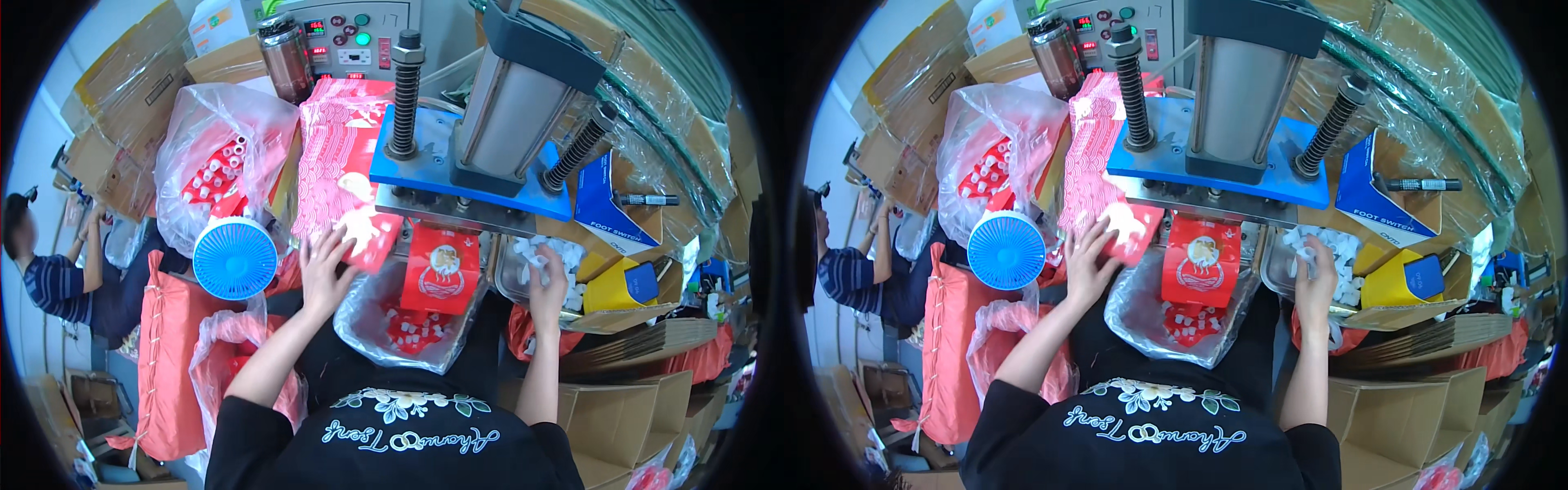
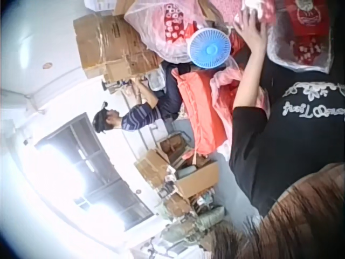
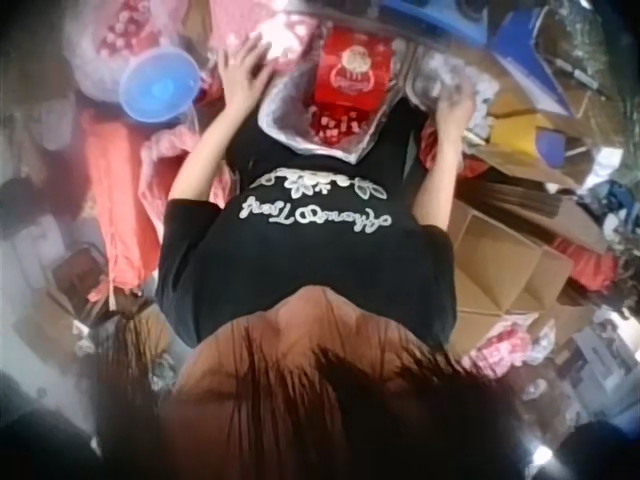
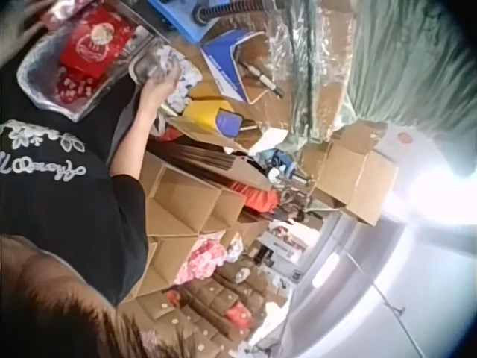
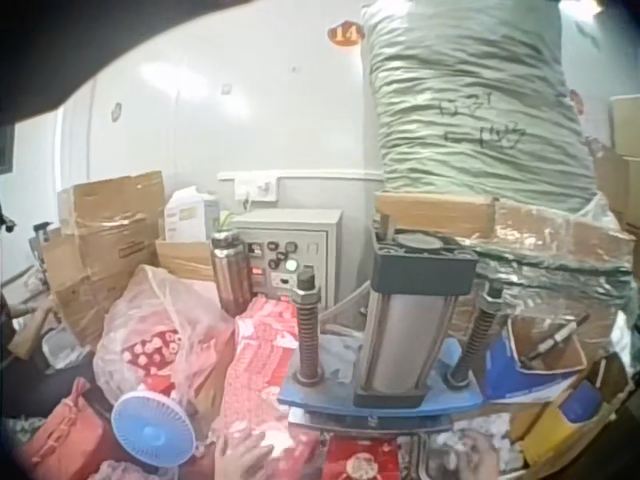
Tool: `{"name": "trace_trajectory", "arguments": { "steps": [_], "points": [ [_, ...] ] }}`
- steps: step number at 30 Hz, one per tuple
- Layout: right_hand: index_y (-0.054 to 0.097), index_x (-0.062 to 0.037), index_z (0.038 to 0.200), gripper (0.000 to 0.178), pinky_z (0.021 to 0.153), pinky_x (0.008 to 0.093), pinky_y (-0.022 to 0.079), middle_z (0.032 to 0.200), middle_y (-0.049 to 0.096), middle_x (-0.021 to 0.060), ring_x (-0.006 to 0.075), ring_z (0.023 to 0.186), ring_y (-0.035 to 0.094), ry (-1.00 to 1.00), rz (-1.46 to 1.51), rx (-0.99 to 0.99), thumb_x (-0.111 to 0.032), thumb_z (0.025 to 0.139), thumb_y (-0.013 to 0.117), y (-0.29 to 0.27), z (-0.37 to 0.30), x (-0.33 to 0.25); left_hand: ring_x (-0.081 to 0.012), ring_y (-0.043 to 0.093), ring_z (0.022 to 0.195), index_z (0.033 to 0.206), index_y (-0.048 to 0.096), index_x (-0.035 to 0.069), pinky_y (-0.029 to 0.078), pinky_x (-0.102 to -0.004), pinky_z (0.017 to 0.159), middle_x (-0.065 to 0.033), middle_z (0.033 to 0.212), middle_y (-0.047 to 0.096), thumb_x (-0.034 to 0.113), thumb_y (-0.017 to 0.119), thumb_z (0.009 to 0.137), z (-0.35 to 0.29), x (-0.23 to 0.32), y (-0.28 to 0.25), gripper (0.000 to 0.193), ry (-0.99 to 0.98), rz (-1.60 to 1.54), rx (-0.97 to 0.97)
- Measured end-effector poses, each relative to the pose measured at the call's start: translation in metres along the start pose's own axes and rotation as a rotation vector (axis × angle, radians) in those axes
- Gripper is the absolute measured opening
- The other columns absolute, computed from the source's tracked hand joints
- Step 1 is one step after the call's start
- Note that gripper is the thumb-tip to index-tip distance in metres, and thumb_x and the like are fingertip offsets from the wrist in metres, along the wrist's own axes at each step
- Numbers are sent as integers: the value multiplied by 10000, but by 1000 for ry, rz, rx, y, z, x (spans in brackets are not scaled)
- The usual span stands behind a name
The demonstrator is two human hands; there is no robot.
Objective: Packaging small white items into red plastic bags and using a heat sealer to seal them.
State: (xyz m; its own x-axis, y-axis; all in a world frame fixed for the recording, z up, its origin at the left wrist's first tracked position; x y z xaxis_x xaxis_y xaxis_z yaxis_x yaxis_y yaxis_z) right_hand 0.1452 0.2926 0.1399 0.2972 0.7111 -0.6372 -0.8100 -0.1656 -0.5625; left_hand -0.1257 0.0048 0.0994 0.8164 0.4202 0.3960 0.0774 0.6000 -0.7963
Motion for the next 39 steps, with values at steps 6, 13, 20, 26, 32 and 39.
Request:
{"name": "trace_trajectory", "arguments": {
  "steps": [6, 13, 20, 26, 32, 39],
  "points": [
    [556, -60, 1120, 387, 703, 205, 457, 905, 573, -7, 69, 835, 558, 300, 463, -106, 31, 794, 742, 10, -6, -10, -211, 656, 967, 904, 730, 75, 265, -483, 1096, -54, 899, 712, 132, 730, 819, 6, 32, -46, 102, -116, -323, 122],
    [724, -51, 956, 180, 784, 350, 463, 920, 705, 97, 263, 858, 598, -256, 166, -574, -129, 794, 739, 36, -9, -126, -211, 665, 719, 871, 729, 16, 507, -310, 746, -87, 805, 683, 79, 722, 814, -29, 65, 14, 86, -273, -771, -147],
    [725, -45, 1009, 226, 843, 323, 486, 991, 718, 81, 193, 994, 633, 228, 471, -796, -144, 807, 751, 53, -16, -109, -121, 645, 709, 952, 714, -30, 497, -278, 652, -58, 795, 692, 139, 696, 883, -40, 77, 42, 183, -278, -948, -363],
    [658, -25, 1158, 367, 828, 343, 514, 1100, 694, 126, 235, 946, 678, 32, 94, -354, -191, 839, 733, 38, 1, -71, -81, 627, 684, 943, 718, -44, 494, -242, 614, -62, 816, 702, 207, 686, 918, -1, 85, 65, 254, -645, -1164, -346],
    [689, -29, 1063, 257, 771, 358, 516, 1008, 678, 149, 312, 867, 681, 109, -361, -290, -172, 850, 697, -3, -3, -1, -158, 695, 765, 1026, 676, -77, 566, -291, 686, -120, 896, 714, 163, 696, 906, 23, 87, 81, 269, -957, -1385, -324],
    [687, -25, 1015, 174, 791, 367, 498, 1016, 632, 144, 329, 917, 629, 97, -203, -364, -73, 852, 652, 15, -14, -4, -187, 697, 789, 1072, 669, -27, 557, -316, 722, -111, 947, 728, 177, 701, 893, 53, 47, 62, 274, -326, -879, -193]
  ]
}}
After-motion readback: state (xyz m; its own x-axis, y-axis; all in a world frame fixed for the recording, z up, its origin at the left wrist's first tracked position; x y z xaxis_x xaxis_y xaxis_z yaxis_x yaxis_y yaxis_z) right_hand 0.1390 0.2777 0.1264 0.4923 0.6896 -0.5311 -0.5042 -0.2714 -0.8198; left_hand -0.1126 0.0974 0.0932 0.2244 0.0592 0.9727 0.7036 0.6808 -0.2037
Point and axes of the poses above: each hand's wrist, its own z-axis towards the middle knuckle, its own y-axis out of the palm, x = y × z, the point moved 5 cm from there along z, towards the middle knuckle
